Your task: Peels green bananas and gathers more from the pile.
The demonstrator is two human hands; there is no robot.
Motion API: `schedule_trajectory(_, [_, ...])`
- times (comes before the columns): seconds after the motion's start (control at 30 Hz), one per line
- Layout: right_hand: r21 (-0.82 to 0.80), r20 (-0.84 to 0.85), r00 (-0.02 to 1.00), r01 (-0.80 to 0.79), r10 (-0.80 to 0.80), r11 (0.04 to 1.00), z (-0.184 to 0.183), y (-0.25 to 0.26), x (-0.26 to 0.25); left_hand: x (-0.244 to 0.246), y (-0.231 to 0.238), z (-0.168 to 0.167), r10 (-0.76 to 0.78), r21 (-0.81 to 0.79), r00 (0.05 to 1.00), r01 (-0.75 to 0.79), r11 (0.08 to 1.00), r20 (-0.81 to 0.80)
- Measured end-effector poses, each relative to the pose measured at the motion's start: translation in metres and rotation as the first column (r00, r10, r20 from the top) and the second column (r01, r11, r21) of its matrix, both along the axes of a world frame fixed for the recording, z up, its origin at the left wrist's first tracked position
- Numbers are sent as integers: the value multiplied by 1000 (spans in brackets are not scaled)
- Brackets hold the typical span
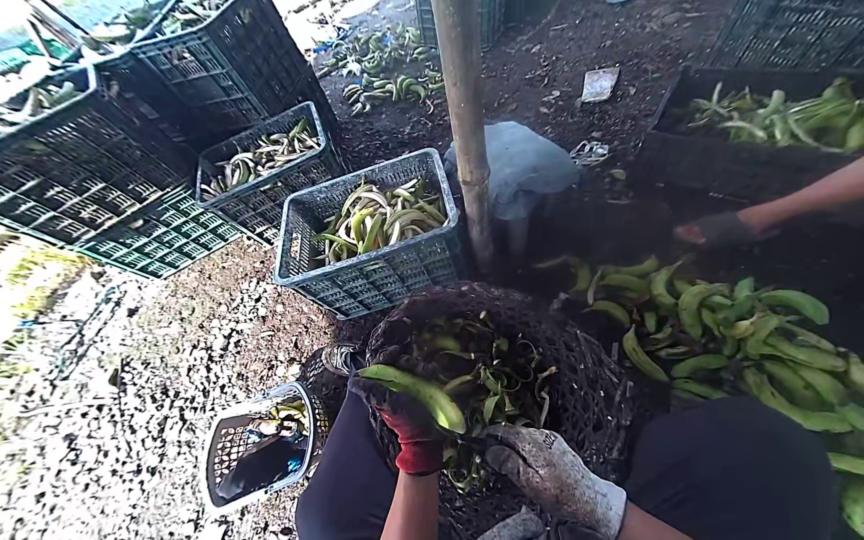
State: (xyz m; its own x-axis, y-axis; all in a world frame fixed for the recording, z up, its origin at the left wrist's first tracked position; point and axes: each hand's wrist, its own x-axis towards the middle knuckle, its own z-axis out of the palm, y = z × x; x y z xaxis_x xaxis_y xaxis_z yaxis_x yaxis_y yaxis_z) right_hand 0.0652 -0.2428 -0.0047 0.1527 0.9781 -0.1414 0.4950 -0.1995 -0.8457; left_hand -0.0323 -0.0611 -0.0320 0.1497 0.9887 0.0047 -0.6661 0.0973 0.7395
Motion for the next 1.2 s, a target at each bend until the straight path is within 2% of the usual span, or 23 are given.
schedule_trajectory(0.1, [9, 15, 1000, 26, -26, 1000, -2, 0, -2, 1, 1, 1, -11, 5, 1000, 10, 1000, 19])
schedule_trajectory(0.2, [-37, -7, 1000, 16, -16, 999, -5, 5, 2, 7, -7, 12, -22, -17, 998, 21, 1000, -52])
schedule_trajectory(0.27, [-65, -5, 1000, 2, -2, 998, -8, 12, 8, 11, -17, 19, -103, -126, 993, 95, 987, -52])
schedule_trajectory(0.37, [-109, 53, 998, -38, 44, 993, -12, 23, 21, 13, -31, 14, -283, -303, 959, 272, 913, 9])
schedule_trajectory(0.47, [-213, 94, 992, -59, 80, 975, -21, 38, 34, 14, -47, 13, -375, -406, 927, 340, 848, -7])
schedule_trajectory(0.53, [-257, 95, 992, -61, 88, 965, -20, 45, 38, 10, -49, 6, -431, -405, 902, 399, 823, 14])
schedule_trajectory(0.6, [-322, 136, 984, -65, 114, 944, -4, 51, 42, -1, -44, 9, -531, -348, 846, 485, 802, -44])
schedule_trajectory(0.67, [-317, 269, 954, -42, 133, 947, 12, 53, 47, -14, -36, 28, -665, -309, 704, 593, 743, -249])
schedule_trajectory(0.73, [-305, 406, 891, -74, 200, 949, 24, 55, 51, -20, -28, 45, -754, -424, 468, 630, 651, -461])
schedule_trajectory(0.77, [-312, 455, 858, -99, 240, 945, 26, 58, 53, -18, -26, 46, -775, -492, 393, 609, 623, -495])
schedule_trajectory(0.83, [-342, 485, 837, -88, 255, 936, 23, 67, 63, -16, -29, 46, -832, -570, 248, 630, 528, -497])
schedule_trajectory(0.9, [-421, 463, 872, 60, 157, 905, 19, 81, 82, -14, -45, 49, -905, -601, 82, 722, 342, -417])
schedule_trajectory(0.93, [-444, 446, 892, 150, 73, 883, 15, 84, 93, -12, -59, 48, -937, -615, 38, 745, 259, -348])
schedule_trajectory(0.97, [-437, 416, 909, 213, -13, 874, 12, 82, 101, -11, -69, 44, -958, -621, 83, 745, 243, -275])
schedule_trajectory(1.0, [-380, 379, 921, 242, -89, 893, 12, 77, 104, -7, -70, 39, -954, -605, 228, 738, 300, -195])
schedule_trajectory(1.07, [-133, 305, 941, 197, -149, 971, 15, 58, 88, 0, -52, 22, -792, -526, 608, 691, 495, 53])
schedule_trajectory(1.1, [42, 274, 950, 142, -149, 989, 11, 45, 70, 1, -39, 16, -662, -492, 732, 640, 590, 160])
schedule_trajectory(1.13, [210, 265, 955, 74, -130, 975, 6, 33, 53, 1, -29, 15, -554, -464, 804, 584, 666, 217])
schedule_trajectory(1.2, [412, 319, 943, -53, -90, 910, -3, 22, 30, 7, -16, 22, -400, -449, 852, 519, 727, 337])
